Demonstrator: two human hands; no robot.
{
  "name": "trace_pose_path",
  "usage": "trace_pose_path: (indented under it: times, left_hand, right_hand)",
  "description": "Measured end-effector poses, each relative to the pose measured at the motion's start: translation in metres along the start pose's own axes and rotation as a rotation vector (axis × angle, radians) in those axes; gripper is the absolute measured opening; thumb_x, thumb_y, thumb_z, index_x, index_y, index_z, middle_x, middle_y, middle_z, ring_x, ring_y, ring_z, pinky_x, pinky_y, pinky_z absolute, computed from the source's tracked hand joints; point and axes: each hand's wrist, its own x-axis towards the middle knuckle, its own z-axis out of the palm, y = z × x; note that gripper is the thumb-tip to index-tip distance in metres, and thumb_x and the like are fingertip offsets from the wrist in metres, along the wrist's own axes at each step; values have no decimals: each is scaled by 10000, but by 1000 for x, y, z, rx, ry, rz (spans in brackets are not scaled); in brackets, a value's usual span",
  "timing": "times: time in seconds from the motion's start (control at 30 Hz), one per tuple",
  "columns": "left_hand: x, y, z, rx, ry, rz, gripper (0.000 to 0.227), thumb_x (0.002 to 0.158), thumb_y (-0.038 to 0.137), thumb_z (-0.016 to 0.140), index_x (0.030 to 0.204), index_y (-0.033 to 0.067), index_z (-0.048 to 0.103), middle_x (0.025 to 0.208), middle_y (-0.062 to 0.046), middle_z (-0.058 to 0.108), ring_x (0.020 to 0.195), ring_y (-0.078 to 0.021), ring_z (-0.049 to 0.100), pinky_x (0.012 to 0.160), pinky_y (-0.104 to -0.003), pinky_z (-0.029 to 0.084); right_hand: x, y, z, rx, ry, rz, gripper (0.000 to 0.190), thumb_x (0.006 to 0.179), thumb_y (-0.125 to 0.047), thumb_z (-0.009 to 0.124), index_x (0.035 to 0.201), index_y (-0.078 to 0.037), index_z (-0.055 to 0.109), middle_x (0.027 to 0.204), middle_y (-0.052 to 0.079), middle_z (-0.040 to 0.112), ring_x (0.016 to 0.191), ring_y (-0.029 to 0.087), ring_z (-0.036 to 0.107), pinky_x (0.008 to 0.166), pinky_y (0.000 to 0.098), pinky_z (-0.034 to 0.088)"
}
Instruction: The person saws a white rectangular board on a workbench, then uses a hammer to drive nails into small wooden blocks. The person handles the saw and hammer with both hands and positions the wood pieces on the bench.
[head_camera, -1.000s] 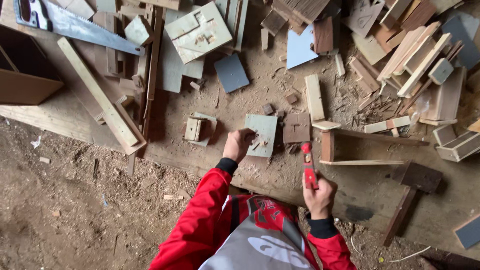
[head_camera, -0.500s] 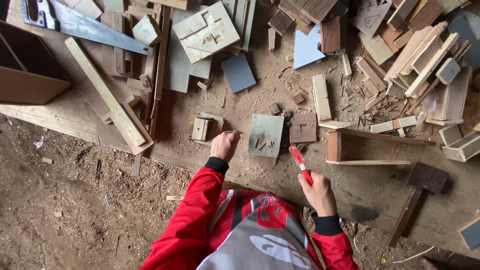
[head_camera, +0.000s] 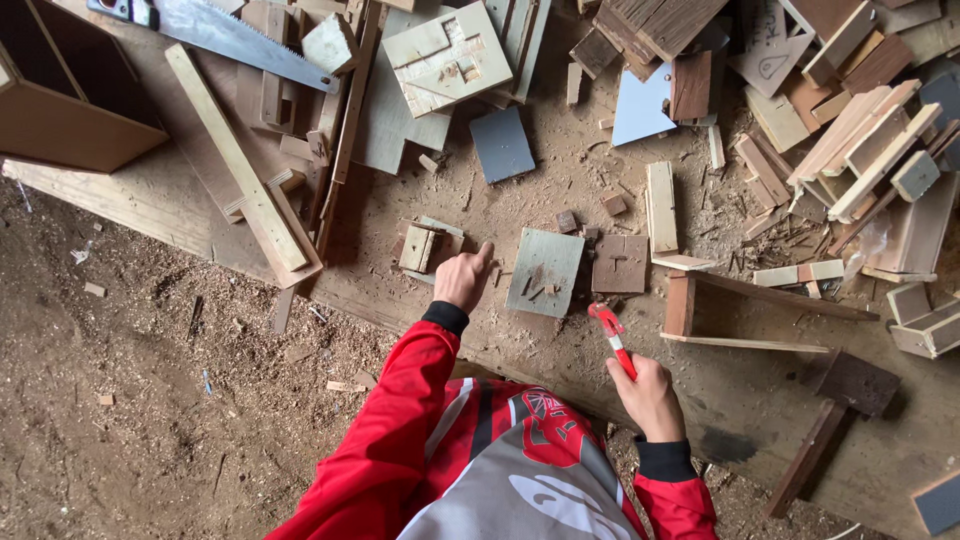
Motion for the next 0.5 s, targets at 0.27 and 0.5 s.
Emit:
trace_pose_path:
  times: [0.27, 0.5]
  left_hand:
    - [-5, 13, -13, -816, -88, -171, 154, 892, 101, 690, 1039, 61, 716, 930, -93, 786, 791, -185, 786, 570, -309, 629]
    - [-5, 29, -17, -446, 71, -39, 93, 947, 105, 686, 1010, 84, 752, 916, -72, 769, 744, -226, 748, 640, -332, 583]
  right_hand:
    - [-5, 9, 3, 9, 4, -11, 358, 915, -343, 678, 834, 6, 669, 712, 263, 626, 713, 450, 651, 625, 477, 496]
    - [-10, 8, 6, -6, 6, -9, 357, 920, -342, 680, 830, 3, 663, 713, 259, 623, 711, 452, 648, 627, 483, 494]
